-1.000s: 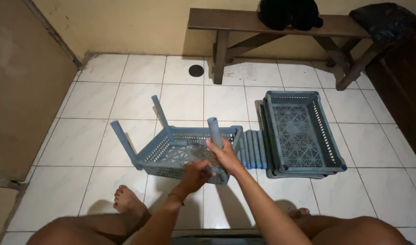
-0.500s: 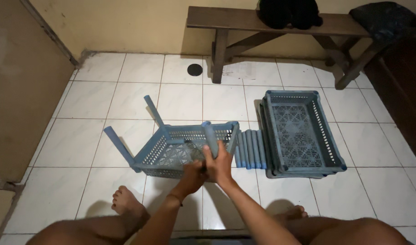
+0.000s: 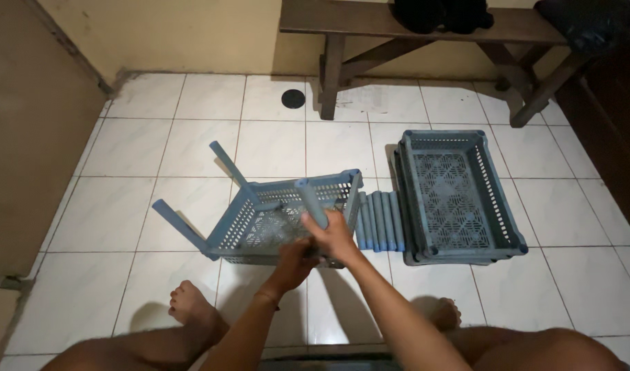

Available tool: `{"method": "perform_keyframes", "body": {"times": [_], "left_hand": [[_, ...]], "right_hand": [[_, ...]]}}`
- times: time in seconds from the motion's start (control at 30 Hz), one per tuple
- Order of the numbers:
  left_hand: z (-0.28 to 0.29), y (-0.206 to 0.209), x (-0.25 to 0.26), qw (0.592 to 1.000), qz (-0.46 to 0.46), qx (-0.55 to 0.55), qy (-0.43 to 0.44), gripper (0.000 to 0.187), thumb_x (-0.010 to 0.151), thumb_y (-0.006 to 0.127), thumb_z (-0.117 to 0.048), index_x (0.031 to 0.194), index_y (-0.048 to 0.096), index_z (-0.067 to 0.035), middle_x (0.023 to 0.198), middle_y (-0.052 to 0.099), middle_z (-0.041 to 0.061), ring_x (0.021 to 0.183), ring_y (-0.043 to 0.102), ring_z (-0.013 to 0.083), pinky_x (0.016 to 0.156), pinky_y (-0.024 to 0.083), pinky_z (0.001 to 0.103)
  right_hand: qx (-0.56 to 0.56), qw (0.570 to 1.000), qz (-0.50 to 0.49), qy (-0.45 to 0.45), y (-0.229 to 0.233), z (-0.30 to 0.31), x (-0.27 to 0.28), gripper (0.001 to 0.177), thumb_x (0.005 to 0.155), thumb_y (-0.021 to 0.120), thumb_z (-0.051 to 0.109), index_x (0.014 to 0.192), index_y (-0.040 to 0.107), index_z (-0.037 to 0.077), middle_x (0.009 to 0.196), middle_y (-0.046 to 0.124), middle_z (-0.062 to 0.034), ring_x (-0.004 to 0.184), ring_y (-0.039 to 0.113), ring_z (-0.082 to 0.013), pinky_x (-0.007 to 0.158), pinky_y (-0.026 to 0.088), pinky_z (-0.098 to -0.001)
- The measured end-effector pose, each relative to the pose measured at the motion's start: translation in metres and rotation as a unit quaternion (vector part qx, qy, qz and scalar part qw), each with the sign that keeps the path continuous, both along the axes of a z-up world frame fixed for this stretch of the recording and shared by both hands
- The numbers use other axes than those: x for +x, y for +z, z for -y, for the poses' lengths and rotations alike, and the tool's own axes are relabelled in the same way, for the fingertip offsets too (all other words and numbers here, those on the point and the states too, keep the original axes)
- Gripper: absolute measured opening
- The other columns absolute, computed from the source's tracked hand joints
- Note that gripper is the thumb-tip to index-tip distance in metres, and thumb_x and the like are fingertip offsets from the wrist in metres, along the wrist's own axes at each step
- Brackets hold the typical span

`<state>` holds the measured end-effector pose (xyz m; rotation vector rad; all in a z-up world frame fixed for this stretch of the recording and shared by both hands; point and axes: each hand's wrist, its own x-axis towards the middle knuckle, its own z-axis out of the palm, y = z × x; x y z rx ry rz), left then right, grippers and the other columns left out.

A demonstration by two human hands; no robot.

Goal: The person sits on a tiled floor and assembles a blue plastic basket by inserting cylindrical legs into the basket's corner sockets. The person repeatedly picks up legs, aligns them with the basket, and pushes them into place, occasionally adjusting the basket's orientation.

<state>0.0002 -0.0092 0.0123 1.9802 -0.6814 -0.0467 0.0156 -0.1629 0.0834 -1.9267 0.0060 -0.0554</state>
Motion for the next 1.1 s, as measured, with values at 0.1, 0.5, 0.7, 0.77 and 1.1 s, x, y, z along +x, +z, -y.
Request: {"method": "perform_keyframes", "body": {"times": [0.1, 0.5, 0.7, 0.77, 1.1], "left_hand": [[0.004, -0.005, -0.004, 0.993, -0.101, -0.063, -0.012, 0.024, 0.082, 0.071, -0.013, 0.105, 0.068, -0.007, 0.093, 0.075, 0.013, 0.087, 0.072, 0.0321, 0.078, 0.054, 0.044], [0.006, -0.038, -0.004, 0.997, -0.011, 0.065, 0.031, 0.024, 0.074, 0.085, -0.016, 0.084, 0.065, -0.008, 0.078, 0.066, 0.008, 0.08, 0.061, 0.0303, 0.073, 0.042, 0.046], [0.016, -0.067, 0.007, 0.998, -0.065, 0.007, 0.026, 0.03, 0.076, 0.086, -0.014, 0.088, 0.061, -0.005, 0.084, 0.062, 0.011, 0.083, 0.058, 0.0296, 0.074, 0.046, 0.041], [0.022, -0.079, 0.01, 0.996, -0.087, 0.015, 0.033, 0.03, 0.074, 0.087, -0.014, 0.087, 0.061, -0.005, 0.083, 0.062, 0.01, 0.081, 0.059, 0.0287, 0.074, 0.047, 0.04], [0.055, -0.117, 0.027, 0.986, -0.133, 0.091, 0.052, 0.025, 0.076, 0.086, -0.018, 0.087, 0.066, -0.01, 0.08, 0.065, 0.005, 0.084, 0.062, 0.0254, 0.084, 0.037, 0.046]], "right_hand": [[-0.012, 0.991, 0.005, -0.132, 0.015, -0.015, -0.003, 0.047, 0.091, 0.069, 0.05, 0.079, 0.069, 0.004, 0.059, 0.062, -0.0039, 0.057, 0.058, -0.0146, 0.055, 0.047, -0.0347], [0.182, 0.948, -0.01, -0.261, -0.085, 0.089, 0.057, 0.038, 0.104, 0.037, 0.026, 0.13, 0.05, 0.002, 0.085, 0.062, -0.0083, 0.069, 0.06, -0.0186, 0.06, 0.051, -0.0347], [-0.243, 0.917, 0.031, -0.316, -0.193, 0.185, 0.058, 0.042, 0.094, 0.062, 0.021, 0.127, 0.057, -0.005, 0.12, 0.063, -0.0294, 0.113, 0.06, -0.0454, 0.099, 0.046, -0.0487], [-0.278, 0.906, 0.019, -0.318, -0.215, 0.194, 0.048, 0.042, 0.092, 0.064, 0.021, 0.125, 0.059, -0.004, 0.117, 0.064, -0.0297, 0.112, 0.06, -0.0465, 0.099, 0.047, -0.0493], [-0.326, 0.871, -0.218, -0.296, -0.241, 0.207, 0.03, 0.032, 0.092, 0.067, 0.031, 0.114, 0.066, 0.008, 0.111, 0.07, -0.0228, 0.105, 0.068, -0.045, 0.09, 0.055, -0.0526]]}}
